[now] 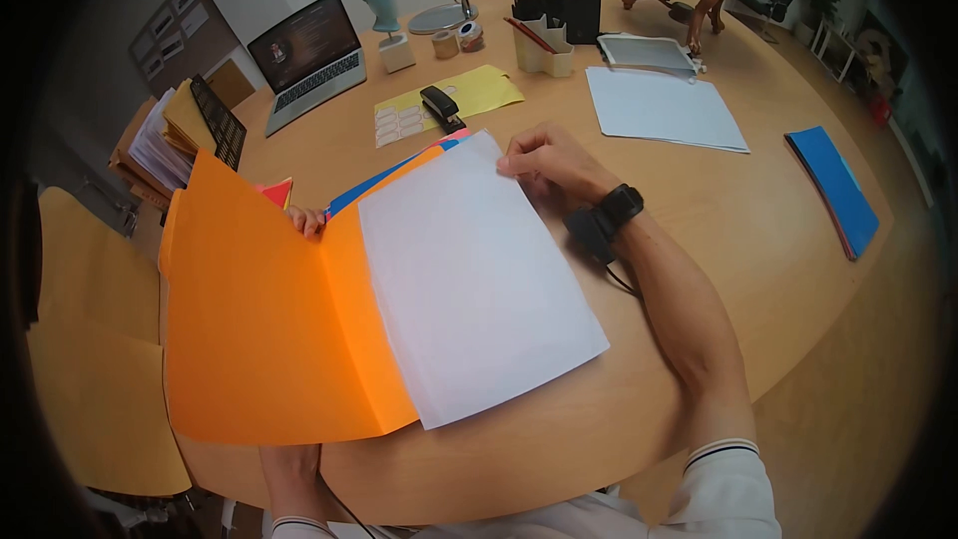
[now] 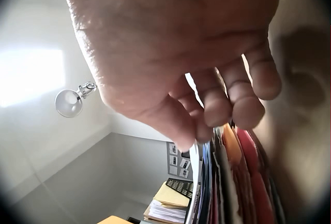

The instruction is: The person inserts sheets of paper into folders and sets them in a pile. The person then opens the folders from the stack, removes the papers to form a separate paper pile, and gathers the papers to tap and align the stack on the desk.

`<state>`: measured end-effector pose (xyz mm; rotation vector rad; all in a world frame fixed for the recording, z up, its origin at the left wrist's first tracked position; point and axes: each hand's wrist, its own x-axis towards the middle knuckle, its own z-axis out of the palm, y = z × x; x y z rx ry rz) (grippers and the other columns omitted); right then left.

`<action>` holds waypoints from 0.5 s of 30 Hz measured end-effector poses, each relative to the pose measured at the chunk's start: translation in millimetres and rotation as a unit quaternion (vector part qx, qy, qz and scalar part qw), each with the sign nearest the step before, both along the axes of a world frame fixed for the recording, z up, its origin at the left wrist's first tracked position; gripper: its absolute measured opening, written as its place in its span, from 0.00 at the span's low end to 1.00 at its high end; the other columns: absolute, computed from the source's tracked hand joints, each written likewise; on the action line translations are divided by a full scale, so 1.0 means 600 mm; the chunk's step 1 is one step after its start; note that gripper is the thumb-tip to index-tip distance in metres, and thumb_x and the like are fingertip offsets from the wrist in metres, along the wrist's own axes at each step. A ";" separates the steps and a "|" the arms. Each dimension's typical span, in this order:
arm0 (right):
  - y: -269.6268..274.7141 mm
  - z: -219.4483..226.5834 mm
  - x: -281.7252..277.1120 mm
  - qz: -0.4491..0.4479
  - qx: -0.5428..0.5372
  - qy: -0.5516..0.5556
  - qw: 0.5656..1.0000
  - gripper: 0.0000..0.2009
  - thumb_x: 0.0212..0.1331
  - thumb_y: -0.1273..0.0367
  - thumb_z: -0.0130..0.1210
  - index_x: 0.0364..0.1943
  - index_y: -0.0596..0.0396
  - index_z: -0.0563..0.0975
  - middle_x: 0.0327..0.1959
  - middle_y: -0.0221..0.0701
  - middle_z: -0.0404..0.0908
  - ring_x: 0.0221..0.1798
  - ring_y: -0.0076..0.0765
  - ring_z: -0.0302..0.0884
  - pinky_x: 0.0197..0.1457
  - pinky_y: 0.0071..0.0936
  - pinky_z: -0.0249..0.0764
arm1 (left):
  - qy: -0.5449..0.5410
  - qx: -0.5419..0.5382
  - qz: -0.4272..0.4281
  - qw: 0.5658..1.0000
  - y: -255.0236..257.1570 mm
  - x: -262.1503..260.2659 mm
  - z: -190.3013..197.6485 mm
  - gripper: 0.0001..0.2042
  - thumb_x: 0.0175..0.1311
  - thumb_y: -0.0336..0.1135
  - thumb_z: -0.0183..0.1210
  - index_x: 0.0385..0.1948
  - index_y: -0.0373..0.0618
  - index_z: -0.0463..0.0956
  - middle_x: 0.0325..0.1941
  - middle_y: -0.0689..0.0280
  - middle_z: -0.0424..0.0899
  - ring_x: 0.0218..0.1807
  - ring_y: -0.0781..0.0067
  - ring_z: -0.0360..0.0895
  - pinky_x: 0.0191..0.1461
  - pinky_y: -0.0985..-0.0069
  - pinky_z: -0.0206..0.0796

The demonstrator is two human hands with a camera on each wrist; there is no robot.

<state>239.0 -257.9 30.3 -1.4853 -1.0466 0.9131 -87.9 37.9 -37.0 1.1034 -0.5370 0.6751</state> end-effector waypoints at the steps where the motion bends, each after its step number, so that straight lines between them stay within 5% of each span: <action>1: 0.001 0.000 0.001 -0.023 0.024 0.002 0.999 0.11 0.63 0.68 0.63 0.24 0.55 0.79 0.17 0.21 0.74 0.17 0.15 0.65 0.23 0.16 0.58 | 0.000 -0.002 0.000 1.000 0.000 0.000 0.000 0.13 0.74 0.44 0.55 0.44 0.43 0.76 0.40 0.64 0.78 0.51 0.64 0.75 0.71 0.61 0.55; 5: 0.009 -0.010 0.009 -0.106 0.083 0.077 0.988 0.12 0.66 0.67 0.60 0.23 0.51 0.77 0.19 0.17 0.70 0.17 0.11 0.57 0.22 0.15 0.55 | -0.001 -0.011 0.004 1.000 0.000 -0.007 -0.003 0.13 0.74 0.44 0.55 0.45 0.43 0.76 0.40 0.64 0.78 0.51 0.64 0.75 0.71 0.61 0.55; 8: -0.002 -0.002 0.008 -0.076 0.032 0.161 0.984 0.09 0.62 0.67 0.64 0.26 0.53 0.79 0.19 0.17 0.72 0.17 0.11 0.60 0.21 0.15 0.55 | 0.000 -0.017 0.006 1.000 0.000 -0.013 -0.004 0.13 0.74 0.44 0.55 0.45 0.43 0.76 0.40 0.64 0.78 0.51 0.64 0.75 0.71 0.61 0.55; 15: -0.007 0.000 0.020 0.039 -0.042 0.039 0.998 0.09 0.62 0.65 0.65 0.31 0.55 0.82 0.19 0.18 0.73 0.16 0.12 0.59 0.19 0.17 0.53 | 0.002 -0.031 0.004 1.000 -0.006 -0.021 -0.008 0.13 0.74 0.44 0.54 0.45 0.42 0.75 0.41 0.64 0.78 0.52 0.64 0.75 0.71 0.61 0.55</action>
